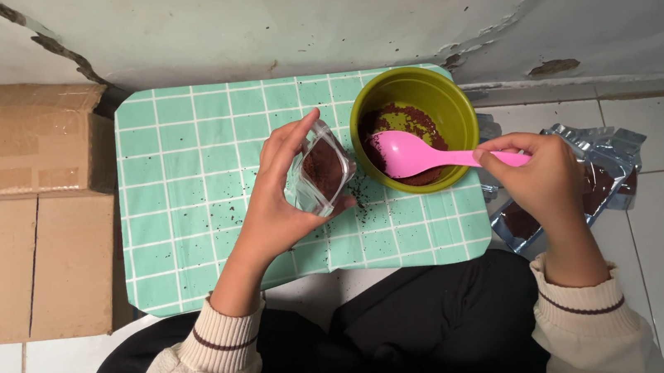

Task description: The person scoops dark brown powder from a green bowl into silver-lined pouches using a large pink spoon. After filling a pouch, they seal it by hand and place it on the floor with other pouches.

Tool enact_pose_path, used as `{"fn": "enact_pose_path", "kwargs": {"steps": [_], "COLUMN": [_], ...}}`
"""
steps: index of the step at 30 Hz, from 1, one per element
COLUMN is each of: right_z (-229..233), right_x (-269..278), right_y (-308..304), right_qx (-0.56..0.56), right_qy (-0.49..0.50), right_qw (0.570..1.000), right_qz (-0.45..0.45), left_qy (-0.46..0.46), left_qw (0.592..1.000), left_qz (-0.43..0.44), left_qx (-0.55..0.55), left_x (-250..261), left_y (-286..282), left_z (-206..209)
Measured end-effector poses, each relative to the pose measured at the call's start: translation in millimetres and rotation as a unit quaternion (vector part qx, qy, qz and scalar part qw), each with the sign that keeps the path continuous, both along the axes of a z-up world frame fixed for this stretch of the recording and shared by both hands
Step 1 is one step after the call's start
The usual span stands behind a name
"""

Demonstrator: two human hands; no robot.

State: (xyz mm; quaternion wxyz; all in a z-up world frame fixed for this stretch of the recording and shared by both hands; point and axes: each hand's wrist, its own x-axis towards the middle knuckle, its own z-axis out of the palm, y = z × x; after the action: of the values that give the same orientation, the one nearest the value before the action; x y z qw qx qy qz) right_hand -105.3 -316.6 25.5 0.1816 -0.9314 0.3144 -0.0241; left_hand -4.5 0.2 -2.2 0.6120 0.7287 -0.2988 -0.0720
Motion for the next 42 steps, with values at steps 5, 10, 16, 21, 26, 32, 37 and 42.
{"fn": "enact_pose_path", "kwargs": {"steps": [5,10,16,21,26,32,37,42], "right_z": [-1,3,3,8,14,24,44,66], "right_x": [-3,-4,-12,-17,-22,-28,-33,-37], "right_y": [-1,-4,-9,-8,-7,-5,-3,14], "right_qx": [0.131,0.059,-0.045,-0.023,0.018,0.097,0.138,0.151], "right_qy": [-0.094,-0.076,-0.026,-0.047,-0.047,-0.131,-0.168,-0.190], "right_qw": [0.987,0.995,0.998,0.997,0.996,0.986,0.976,0.970], "right_qz": [0.021,-0.013,-0.044,-0.057,-0.071,-0.030,-0.014,-0.001], "left_qy": [0.023,0.002,-0.035,-0.046,-0.054,-0.127,-0.145,-0.174], "left_qw": [0.997,1.000,0.999,0.998,0.997,0.989,0.976,0.960], "left_qz": [0.027,0.013,-0.006,-0.003,-0.011,0.055,0.105,0.142], "left_qx": [-0.072,-0.027,0.035,0.035,0.047,0.052,0.124,0.168], "left_x": [-2,1,1,-2,2,-2,-10,-14], "left_y": [-4,0,-3,-5,-7,-16,-19,-21], "left_z": [-2,-1,-10,-17,-29,-40,-35,-38]}}
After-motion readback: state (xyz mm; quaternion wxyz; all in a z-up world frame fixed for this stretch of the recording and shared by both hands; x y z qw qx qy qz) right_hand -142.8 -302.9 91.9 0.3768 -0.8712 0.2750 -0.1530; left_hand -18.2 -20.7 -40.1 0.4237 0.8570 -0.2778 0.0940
